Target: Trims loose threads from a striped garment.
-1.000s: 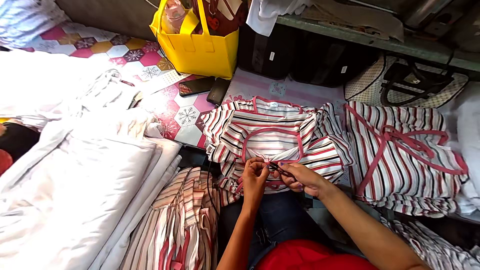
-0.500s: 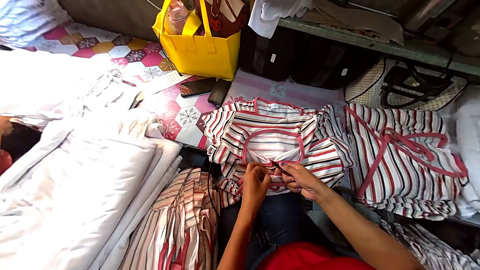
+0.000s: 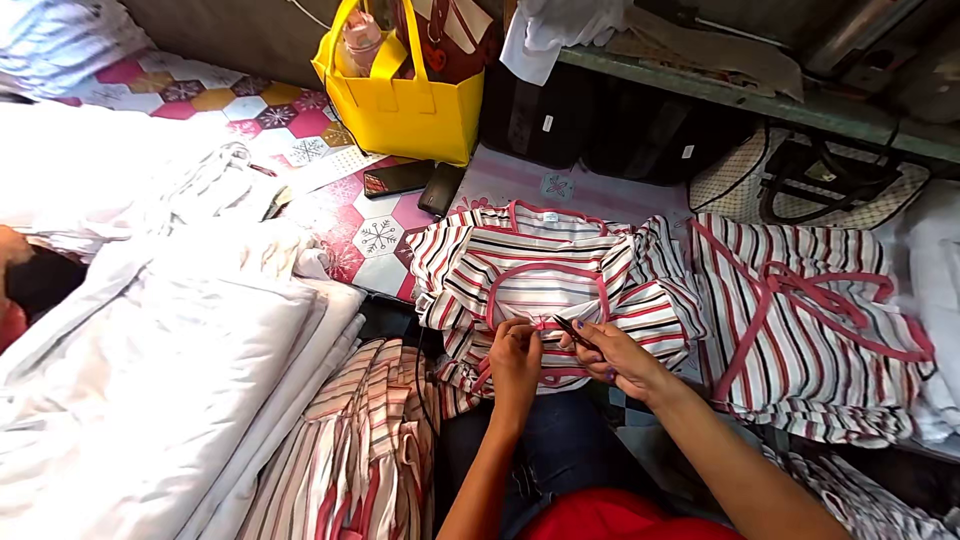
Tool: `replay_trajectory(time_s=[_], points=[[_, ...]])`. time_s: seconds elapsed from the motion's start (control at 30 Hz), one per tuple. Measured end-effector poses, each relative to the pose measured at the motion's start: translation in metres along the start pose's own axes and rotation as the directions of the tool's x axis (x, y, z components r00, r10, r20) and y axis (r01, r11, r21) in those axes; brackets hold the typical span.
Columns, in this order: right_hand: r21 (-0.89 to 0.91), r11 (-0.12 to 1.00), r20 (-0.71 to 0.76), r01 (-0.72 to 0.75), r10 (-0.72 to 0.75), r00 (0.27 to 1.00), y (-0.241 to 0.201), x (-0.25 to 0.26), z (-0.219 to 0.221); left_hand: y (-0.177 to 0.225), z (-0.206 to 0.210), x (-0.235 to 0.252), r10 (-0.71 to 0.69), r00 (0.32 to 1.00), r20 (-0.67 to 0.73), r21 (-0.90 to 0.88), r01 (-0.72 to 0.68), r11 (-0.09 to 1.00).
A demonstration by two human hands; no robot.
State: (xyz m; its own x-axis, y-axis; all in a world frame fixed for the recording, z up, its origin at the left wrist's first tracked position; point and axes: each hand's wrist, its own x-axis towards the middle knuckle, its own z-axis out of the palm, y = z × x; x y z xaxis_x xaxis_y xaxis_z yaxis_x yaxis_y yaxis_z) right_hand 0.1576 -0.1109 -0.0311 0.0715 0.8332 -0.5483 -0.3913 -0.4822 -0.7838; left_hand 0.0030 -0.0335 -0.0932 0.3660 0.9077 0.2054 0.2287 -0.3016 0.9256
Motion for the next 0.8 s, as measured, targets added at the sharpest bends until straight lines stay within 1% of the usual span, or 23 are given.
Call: replay_trajectory(time_s=[0.07,0.13,0.2,0.23,0.3,0.37,0.43,0.5,0.63,0.73,0.8], points=[[0.000,1.000,0.000,-0.008,0.008,1.000,0.002,0.002,0.001,0.000,0.006,0.002,-0.008,1.000,-0.007,0.079,0.008,0.997],[-0.014,1.000,-0.007,-0.005,0.005,1.000,0.002,0.003,0.004,-0.005,0.016,0.001,0.058,0.997,-0.047,0.165,-0.049,0.985],[-0.029,1.000,-0.020,0.000,-0.001,1.000,0.002,0.004,0.004,-0.011,0.021,0.001,0.105,0.990,-0.093,0.167,-0.089,0.982],[-0.029,1.000,-0.023,0.000,-0.001,1.000,0.001,0.004,0.002,-0.013,0.020,0.001,0.095,0.991,-0.094,0.115,-0.084,0.990],[-0.022,1.000,-0.007,-0.015,0.015,1.000,0.002,0.002,-0.002,-0.012,0.009,-0.001,-0.009,1.000,-0.029,-0.069,0.007,0.998],[-0.039,0.998,0.024,-0.051,0.052,0.998,0.002,0.000,-0.005,-0.007,-0.002,-0.002,-0.127,0.990,0.058,-0.255,0.138,0.957],[-0.065,0.993,0.035,-0.096,0.098,0.995,0.004,-0.001,-0.005,-0.003,-0.007,-0.002,-0.190,0.977,0.093,-0.354,0.211,0.911],[-0.085,0.988,0.036,-0.127,0.131,0.991,0.007,0.002,-0.005,-0.002,-0.008,-0.003,-0.218,0.971,0.099,-0.390,0.239,0.889],[-0.102,0.979,0.034,-0.175,0.180,0.983,0.007,0.006,0.002,-0.002,-0.008,-0.003,-0.230,0.968,0.098,-0.403,0.250,0.880],[-0.116,0.978,0.040,-0.172,0.178,0.983,0.003,0.005,0.003,-0.003,-0.007,-0.004,-0.219,0.971,0.097,-0.413,0.239,0.879],[-0.211,0.968,0.048,-0.139,0.152,0.987,-0.003,0.001,-0.003,-0.003,-0.009,-0.004,-0.213,0.972,0.096,-0.412,0.234,0.881]])
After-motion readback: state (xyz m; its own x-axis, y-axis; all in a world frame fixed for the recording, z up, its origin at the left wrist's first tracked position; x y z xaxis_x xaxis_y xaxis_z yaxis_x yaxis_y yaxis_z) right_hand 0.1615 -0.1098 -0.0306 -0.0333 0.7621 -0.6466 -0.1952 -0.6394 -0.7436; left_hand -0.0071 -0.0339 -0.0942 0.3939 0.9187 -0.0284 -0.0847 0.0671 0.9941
